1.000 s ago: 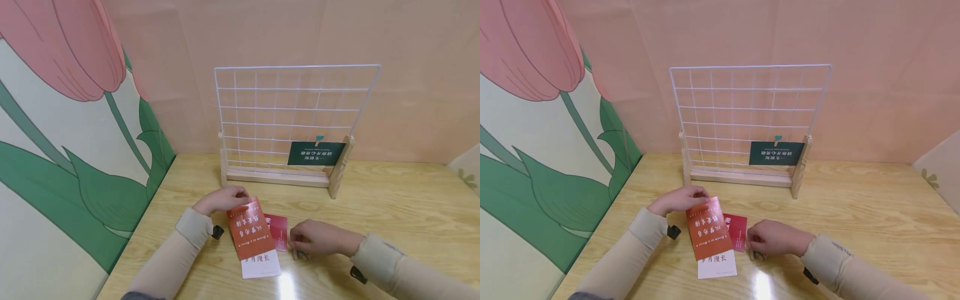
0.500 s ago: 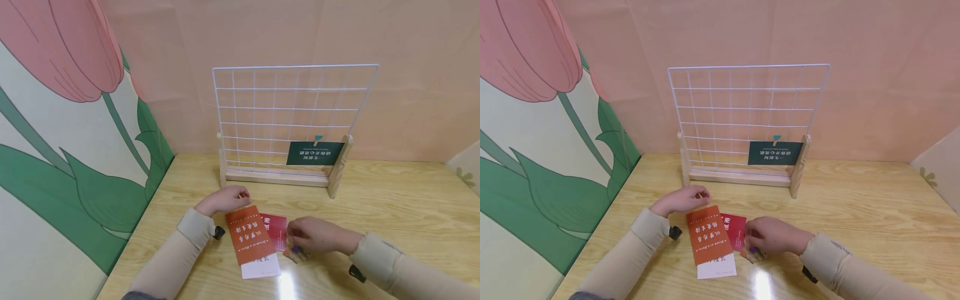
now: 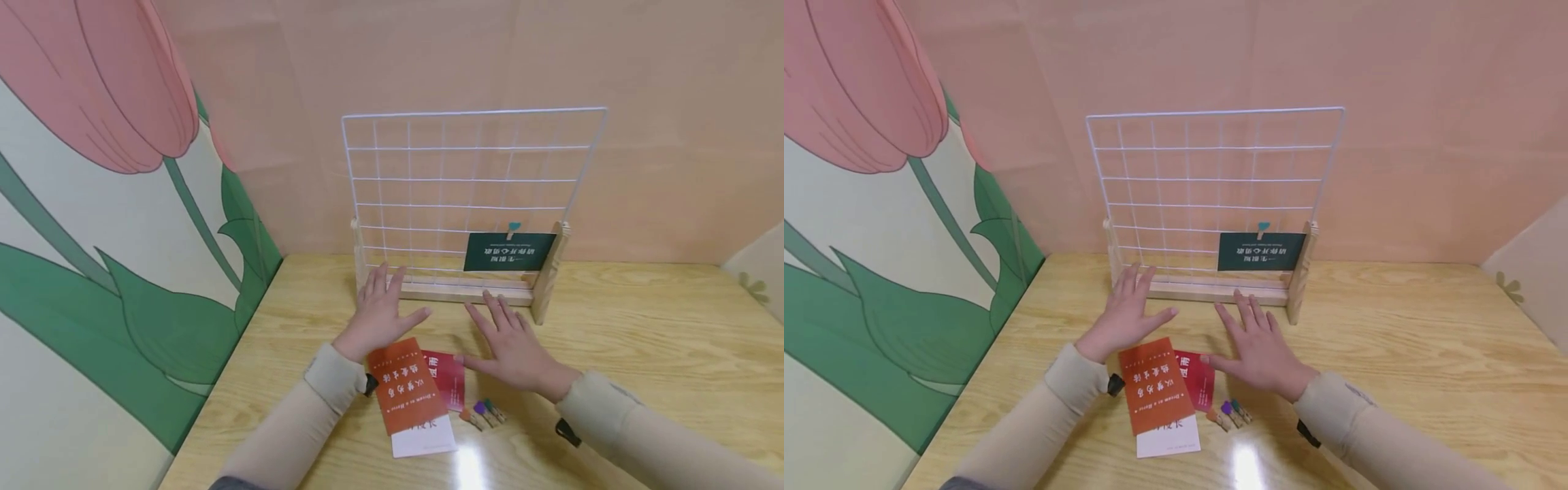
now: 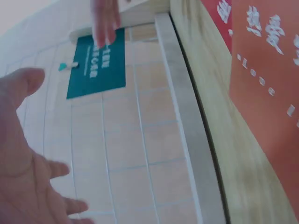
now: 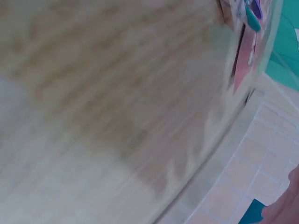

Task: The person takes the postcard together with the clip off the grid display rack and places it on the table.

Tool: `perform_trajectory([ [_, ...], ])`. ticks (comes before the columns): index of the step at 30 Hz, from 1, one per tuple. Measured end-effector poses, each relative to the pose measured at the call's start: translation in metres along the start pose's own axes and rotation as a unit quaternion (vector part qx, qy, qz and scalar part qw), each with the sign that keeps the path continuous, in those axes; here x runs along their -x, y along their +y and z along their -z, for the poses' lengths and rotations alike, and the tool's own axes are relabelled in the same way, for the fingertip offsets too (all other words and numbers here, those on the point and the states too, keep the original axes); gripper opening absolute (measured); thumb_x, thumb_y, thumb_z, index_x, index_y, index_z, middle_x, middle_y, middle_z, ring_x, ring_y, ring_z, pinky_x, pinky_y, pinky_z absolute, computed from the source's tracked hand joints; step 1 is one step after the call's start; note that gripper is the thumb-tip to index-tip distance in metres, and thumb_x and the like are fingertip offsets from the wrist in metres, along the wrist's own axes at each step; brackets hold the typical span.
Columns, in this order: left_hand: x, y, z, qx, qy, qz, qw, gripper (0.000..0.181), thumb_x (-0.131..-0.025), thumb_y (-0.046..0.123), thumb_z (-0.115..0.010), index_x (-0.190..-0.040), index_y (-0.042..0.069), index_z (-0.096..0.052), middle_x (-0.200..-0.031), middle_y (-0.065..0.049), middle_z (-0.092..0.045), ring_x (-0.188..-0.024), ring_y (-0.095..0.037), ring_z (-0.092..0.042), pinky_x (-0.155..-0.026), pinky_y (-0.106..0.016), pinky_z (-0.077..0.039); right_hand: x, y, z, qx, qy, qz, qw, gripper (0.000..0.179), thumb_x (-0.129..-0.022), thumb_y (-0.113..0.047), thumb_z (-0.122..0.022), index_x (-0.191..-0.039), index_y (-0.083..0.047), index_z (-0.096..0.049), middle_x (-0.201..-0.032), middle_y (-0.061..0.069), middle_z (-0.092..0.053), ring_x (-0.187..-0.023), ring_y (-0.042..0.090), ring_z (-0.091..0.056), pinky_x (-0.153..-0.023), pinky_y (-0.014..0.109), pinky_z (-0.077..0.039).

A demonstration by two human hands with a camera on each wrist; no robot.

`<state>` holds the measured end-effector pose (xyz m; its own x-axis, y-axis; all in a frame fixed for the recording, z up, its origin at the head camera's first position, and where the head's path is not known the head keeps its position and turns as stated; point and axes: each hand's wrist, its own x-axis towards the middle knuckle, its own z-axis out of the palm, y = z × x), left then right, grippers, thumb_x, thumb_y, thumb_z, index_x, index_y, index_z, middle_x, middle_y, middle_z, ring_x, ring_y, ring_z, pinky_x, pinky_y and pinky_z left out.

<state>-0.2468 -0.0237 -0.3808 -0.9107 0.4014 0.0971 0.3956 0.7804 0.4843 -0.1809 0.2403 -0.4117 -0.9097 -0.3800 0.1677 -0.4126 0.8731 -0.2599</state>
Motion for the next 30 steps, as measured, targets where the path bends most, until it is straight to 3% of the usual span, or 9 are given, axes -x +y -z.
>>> perform_trajectory([
  [3,-0.002,0.01,-0.002,-0.026,0.026,0.003,0.9993,0.098,-0.095,0.069,-0.057,-0.167,0.016,-0.016,-0.171,-0.02,0.001,-0.156,-0.041,0.004,-0.12,-0.065,-0.006,-0.005,0.002,0.005,0.017,0.014,-0.018,0.9996,0.095,-0.094,-0.062,-0.063,-0.164,-0.01,-0.026,-0.168,0.029,-0.006,-0.149,0.058,-0.008,-0.11,0.079,-0.016],
  [11,-0.012,0.029,-0.009,-0.064,0.004,0.005,0.9979,0.099,-0.094,0.075,-0.051,-0.168,0.02,-0.012,-0.172,-0.016,0.003,-0.157,-0.037,0.007,-0.121,-0.064,-0.004,-0.026,0.01,0.032,0.031,0.016,-0.046,0.9984,0.098,-0.094,-0.066,-0.061,-0.165,-0.011,-0.022,-0.168,0.03,0.003,-0.151,0.057,0.001,-0.112,0.078,-0.01],
  [16,-0.022,0.042,-0.011,-0.067,0.009,-0.016,0.9976,0.098,-0.094,0.075,-0.05,-0.168,0.022,-0.012,-0.172,-0.016,0.0,-0.157,-0.036,0.005,-0.121,-0.063,-0.005,-0.037,0.015,0.059,0.032,0.021,-0.063,0.9973,0.1,-0.094,-0.065,-0.062,-0.166,-0.012,-0.018,-0.168,0.027,0.009,-0.15,0.057,0.005,-0.112,0.079,-0.007],
  [20,-0.029,0.051,-0.016,-0.08,0.002,-0.027,0.9964,0.098,-0.095,0.077,-0.048,-0.168,0.024,-0.01,-0.172,-0.015,0.0,-0.157,-0.035,0.006,-0.121,-0.062,-0.005,-0.042,0.021,0.074,0.029,0.026,-0.074,0.9965,0.099,-0.095,-0.061,-0.064,-0.166,-0.011,-0.015,-0.168,0.028,0.009,-0.149,0.06,0.005,-0.111,0.08,-0.006],
  [30,-0.043,0.064,-0.026,-0.072,0.002,-0.06,0.9956,0.094,-0.096,0.075,-0.048,-0.167,0.021,-0.018,-0.171,-0.016,-0.007,-0.157,-0.037,-0.004,-0.12,-0.064,-0.013,-0.046,0.036,0.086,0.032,0.061,-0.078,0.9946,0.101,-0.094,-0.056,-0.067,-0.166,-0.01,-0.014,-0.167,0.031,-0.004,-0.146,0.063,-0.008,-0.108,0.081,-0.015],
])
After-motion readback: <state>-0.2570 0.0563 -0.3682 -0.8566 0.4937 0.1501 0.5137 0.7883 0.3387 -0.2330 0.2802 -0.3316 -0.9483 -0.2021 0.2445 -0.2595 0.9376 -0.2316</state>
